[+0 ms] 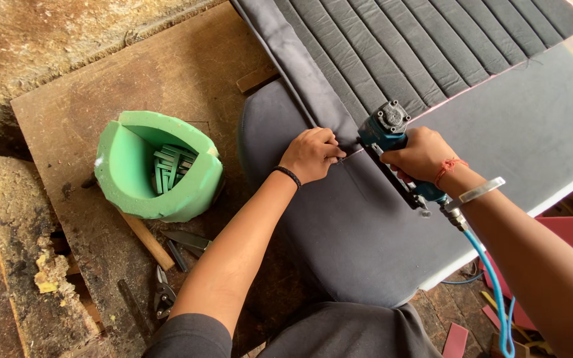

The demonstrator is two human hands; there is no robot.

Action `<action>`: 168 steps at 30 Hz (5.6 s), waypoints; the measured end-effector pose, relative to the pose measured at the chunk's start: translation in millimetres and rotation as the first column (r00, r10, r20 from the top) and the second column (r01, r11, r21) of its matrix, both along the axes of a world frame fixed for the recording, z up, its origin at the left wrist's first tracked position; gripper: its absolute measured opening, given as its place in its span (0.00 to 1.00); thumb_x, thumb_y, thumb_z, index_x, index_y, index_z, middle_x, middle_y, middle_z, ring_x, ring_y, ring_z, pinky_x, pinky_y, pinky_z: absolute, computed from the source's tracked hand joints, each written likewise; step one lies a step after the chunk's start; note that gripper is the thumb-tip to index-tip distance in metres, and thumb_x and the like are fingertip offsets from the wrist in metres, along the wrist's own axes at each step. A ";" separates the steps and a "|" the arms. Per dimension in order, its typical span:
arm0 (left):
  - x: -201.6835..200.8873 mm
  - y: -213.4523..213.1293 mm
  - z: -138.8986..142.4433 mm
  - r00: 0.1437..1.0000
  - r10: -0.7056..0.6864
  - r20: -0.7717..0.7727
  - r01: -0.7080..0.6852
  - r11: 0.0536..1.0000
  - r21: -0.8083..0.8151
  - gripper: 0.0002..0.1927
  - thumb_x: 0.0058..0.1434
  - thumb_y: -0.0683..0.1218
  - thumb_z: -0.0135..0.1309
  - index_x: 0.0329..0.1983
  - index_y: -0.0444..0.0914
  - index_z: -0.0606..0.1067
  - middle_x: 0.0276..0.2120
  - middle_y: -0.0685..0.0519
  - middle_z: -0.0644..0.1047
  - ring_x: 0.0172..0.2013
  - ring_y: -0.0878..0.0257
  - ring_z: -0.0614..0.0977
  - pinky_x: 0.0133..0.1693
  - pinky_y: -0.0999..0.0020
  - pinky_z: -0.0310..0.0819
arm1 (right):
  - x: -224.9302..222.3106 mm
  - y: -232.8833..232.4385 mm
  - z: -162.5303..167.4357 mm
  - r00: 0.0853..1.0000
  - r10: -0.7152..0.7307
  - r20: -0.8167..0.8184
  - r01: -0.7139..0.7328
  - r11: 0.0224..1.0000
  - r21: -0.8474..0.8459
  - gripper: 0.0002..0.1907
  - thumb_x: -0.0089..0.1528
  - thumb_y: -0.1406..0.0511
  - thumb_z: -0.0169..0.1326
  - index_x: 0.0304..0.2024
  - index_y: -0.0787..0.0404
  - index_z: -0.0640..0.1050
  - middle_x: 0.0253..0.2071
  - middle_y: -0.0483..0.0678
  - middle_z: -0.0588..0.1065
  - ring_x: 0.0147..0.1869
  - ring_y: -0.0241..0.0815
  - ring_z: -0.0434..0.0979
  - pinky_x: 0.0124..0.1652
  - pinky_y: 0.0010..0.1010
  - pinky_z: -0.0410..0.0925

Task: The person carries a padded fabric panel to a workbench, lays it over a seat cushion base, aligns its edges, and staples the fabric edge to the base with a pneumatic staple gun. They then press the panel flat, reposition it, and trim excess pink foam edging from the seam using shears.

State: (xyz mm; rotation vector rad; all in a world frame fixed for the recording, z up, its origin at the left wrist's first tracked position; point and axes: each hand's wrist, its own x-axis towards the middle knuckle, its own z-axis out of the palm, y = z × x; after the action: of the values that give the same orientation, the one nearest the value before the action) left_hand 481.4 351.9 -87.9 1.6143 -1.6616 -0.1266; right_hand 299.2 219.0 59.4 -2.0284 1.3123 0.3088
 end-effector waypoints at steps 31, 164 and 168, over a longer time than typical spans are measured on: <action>8.3 0.3 -5.5 0.995 0.083 -0.045 -0.084 0.996 -0.004 0.06 0.50 0.44 0.69 0.24 0.43 0.81 0.34 0.56 0.72 0.47 0.57 0.76 0.52 0.62 0.73 | 3.4 13.2 -13.4 0.998 -0.066 0.008 0.064 0.992 0.111 0.15 0.57 0.63 0.63 0.21 0.69 0.79 0.19 0.50 0.77 0.20 0.40 0.77 0.26 0.33 0.71; -190.1 -552.1 -39.3 0.942 0.131 0.310 -0.193 0.965 0.177 0.23 0.72 0.56 0.41 0.62 0.43 0.76 0.64 0.52 0.74 0.66 0.49 0.70 0.67 0.45 0.57 | -263.3 -275.2 -84.7 0.768 0.453 0.453 -0.454 0.884 -0.113 0.30 0.53 0.68 0.59 0.57 0.62 0.66 0.40 0.57 0.75 0.45 0.59 0.78 0.43 0.44 0.72; -188.7 -555.6 -38.6 0.950 0.133 0.282 -0.202 0.952 0.231 0.23 0.71 0.56 0.41 0.62 0.45 0.76 0.64 0.53 0.73 0.67 0.50 0.69 0.67 0.44 0.56 | -285.5 -363.8 -64.7 0.912 0.272 0.308 -0.307 0.949 0.070 0.36 0.50 0.65 0.62 0.58 0.60 0.60 0.32 0.60 0.77 0.40 0.61 0.81 0.41 0.45 0.73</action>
State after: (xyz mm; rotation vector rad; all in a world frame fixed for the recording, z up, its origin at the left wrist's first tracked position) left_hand 292.6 -203.7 -126.5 2.0383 -1.7512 -0.0422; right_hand 13.8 -144.8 -5.3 -2.0731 0.7918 0.2002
